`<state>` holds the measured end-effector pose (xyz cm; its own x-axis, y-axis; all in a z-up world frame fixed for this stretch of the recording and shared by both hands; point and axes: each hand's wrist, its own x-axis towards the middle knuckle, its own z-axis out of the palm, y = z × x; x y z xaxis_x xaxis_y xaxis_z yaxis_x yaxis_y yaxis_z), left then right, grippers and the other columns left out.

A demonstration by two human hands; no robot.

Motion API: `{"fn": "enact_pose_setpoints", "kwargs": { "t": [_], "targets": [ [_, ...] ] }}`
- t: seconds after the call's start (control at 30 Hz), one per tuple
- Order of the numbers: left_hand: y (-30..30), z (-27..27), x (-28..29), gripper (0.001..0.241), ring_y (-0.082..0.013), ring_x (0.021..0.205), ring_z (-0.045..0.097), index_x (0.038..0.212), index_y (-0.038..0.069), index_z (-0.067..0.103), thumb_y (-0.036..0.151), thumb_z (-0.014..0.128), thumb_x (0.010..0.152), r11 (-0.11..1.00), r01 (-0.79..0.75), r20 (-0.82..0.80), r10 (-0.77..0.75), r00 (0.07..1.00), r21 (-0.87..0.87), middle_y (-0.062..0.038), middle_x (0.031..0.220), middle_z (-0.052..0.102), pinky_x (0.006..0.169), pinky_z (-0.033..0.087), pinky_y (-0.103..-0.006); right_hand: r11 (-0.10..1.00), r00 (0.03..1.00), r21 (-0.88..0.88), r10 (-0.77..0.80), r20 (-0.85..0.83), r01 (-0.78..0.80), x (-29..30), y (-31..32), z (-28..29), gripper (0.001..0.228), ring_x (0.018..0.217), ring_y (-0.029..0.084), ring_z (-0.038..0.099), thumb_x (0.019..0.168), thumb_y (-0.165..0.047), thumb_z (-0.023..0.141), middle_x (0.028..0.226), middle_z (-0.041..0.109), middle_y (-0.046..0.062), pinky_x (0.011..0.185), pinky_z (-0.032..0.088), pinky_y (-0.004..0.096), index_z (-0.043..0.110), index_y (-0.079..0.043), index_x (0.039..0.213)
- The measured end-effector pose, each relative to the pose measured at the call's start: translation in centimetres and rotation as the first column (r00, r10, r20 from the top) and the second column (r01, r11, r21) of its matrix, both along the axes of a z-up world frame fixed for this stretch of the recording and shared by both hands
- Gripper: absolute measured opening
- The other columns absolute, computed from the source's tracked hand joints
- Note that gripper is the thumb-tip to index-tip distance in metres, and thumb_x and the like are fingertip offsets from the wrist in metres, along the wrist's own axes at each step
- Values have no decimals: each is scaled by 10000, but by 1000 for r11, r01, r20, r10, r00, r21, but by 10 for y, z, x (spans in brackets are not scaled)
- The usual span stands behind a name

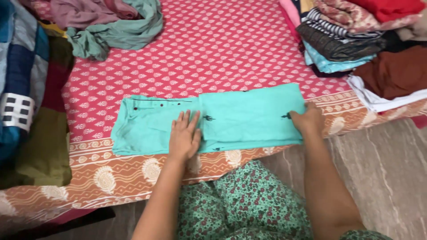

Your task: Folding various items of clothing on a bed.

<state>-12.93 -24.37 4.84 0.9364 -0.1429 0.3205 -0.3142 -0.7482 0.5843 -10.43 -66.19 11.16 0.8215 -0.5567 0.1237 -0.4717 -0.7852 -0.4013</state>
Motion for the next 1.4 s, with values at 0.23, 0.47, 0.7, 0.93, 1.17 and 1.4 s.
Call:
{"fn": "enact_pose_setpoints", "kwargs": {
  "t": [0.23, 0.47, 0.7, 0.93, 1.17, 1.4],
  "targets": [
    [-32, 16, -5, 454, -350, 1561, 279, 1353, 295, 628, 326, 578, 904, 898, -93, -233, 209, 950, 429, -100, 1580, 454, 1279, 104, -608, 829, 997, 559, 29, -65, 13, 15, -95, -94, 791, 989, 339, 738, 733, -332, 912, 1141, 718, 245, 817, 606, 440, 551, 115, 1276],
    [-83, 32, -12, 728, -461, 1406, 358, 1417, 149, 571, 359, 669, 727, 982, 25, -120, -2, 993, 185, -235, 1535, 412, 1150, 234, -595, 229, 983, 971, 152, -100, 63, 3, -104, -76, 572, 981, 291, 728, 867, -302, 763, 1169, 739, 175, 792, 616, 425, 622, 57, 1290],
    [-72, -23, 63, 637, -489, 1323, 540, 1396, 46, 585, 464, 522, 919, 915, -403, -500, 350, 792, 3, -295, 1388, 622, 1197, 360, -519, 323, 982, 942, 131, -139, 91, -3, -82, -60, 703, 1258, 241, 622, 916, -571, 599, 1419, 650, 73, 985, 508, 448, 565, -102, 1437],
    [-80, 12, 75, 947, -358, 1318, 571, 1549, 98, 303, 341, 794, 777, 929, -343, -687, 158, 709, -140, -232, 1403, 588, 1119, 440, -398, 976, 982, 196, -61, -176, 96, -10, -31, -27, 634, 1200, 365, 591, 987, -515, 734, 1298, 641, 232, 1018, 466, 466, 618, 15, 1315],
    [-65, 35, 76, 719, -248, 1405, 495, 1519, 102, 501, 13, 701, 834, 644, -205, -459, -253, 852, -737, -138, 1551, 522, 1087, 432, -339, 372, 655, 545, 523, 546, -751, -51, 138, -29, 160, 969, 173, 718, 889, -7, 707, 1035, 755, 100, 870, 590, 324, 727, -46, 1042],
    [21, 106, 59, 779, -228, 1478, 419, 1537, 54, 424, -46, 708, 819, 661, 61, -193, -305, 932, -748, -121, 1598, 459, 1165, 375, -324, 719, 707, 20, 687, -168, -695, -33, 194, -34, 593, 1377, 378, 481, 965, -514, 551, 1486, 541, 166, 1184, 354, 476, 553, -151, 1434]
  ]
}}
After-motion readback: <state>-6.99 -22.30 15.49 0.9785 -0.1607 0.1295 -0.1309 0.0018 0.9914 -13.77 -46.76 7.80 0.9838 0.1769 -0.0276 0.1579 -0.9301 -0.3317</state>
